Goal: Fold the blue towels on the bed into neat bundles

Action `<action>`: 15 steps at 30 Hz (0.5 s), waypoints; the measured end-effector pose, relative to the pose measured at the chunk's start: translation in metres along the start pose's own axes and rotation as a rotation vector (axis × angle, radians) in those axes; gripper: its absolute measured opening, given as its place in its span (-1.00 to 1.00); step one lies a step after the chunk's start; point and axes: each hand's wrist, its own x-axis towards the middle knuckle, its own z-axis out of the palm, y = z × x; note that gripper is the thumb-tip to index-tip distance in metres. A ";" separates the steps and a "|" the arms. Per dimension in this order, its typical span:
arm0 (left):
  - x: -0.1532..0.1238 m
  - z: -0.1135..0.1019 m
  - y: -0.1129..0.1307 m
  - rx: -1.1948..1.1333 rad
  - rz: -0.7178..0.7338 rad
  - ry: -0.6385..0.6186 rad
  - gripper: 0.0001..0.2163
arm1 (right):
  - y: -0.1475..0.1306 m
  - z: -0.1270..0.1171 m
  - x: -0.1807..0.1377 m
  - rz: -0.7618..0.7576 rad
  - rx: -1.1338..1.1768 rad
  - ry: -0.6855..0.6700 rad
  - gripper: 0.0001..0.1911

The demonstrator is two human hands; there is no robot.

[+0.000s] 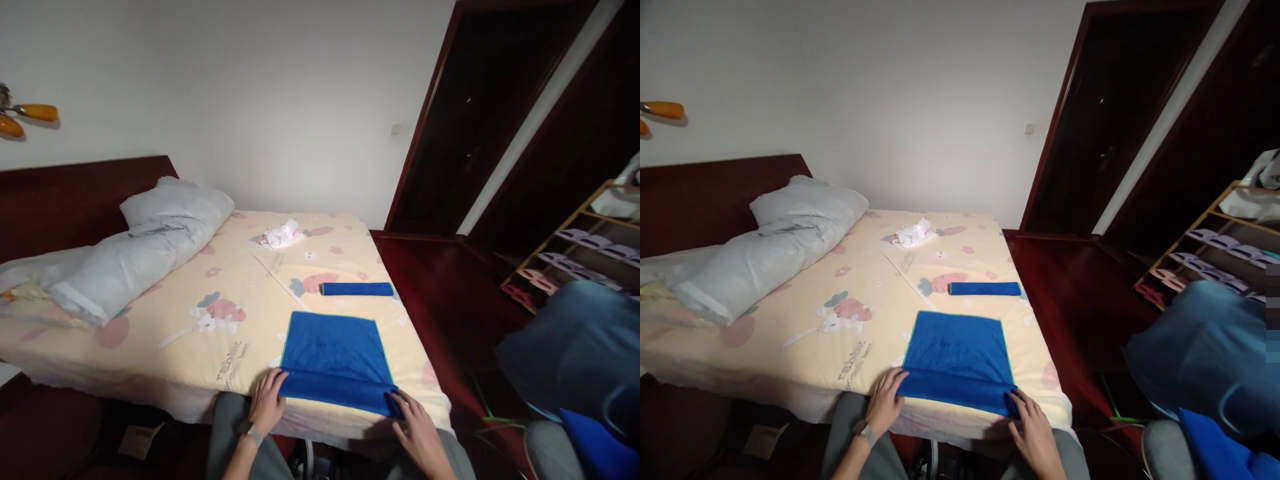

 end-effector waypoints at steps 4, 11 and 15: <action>0.007 -0.012 -0.003 0.012 0.132 -0.166 -0.40 | 0.012 0.002 0.002 -0.013 0.093 -0.071 -0.42; 0.029 -0.008 -0.021 -0.259 0.002 -0.043 -0.58 | 0.027 0.018 0.022 0.120 0.370 0.156 -0.64; 0.032 -0.004 -0.025 -0.389 -0.022 0.009 -0.62 | 0.019 0.010 0.027 0.181 0.478 0.166 -0.70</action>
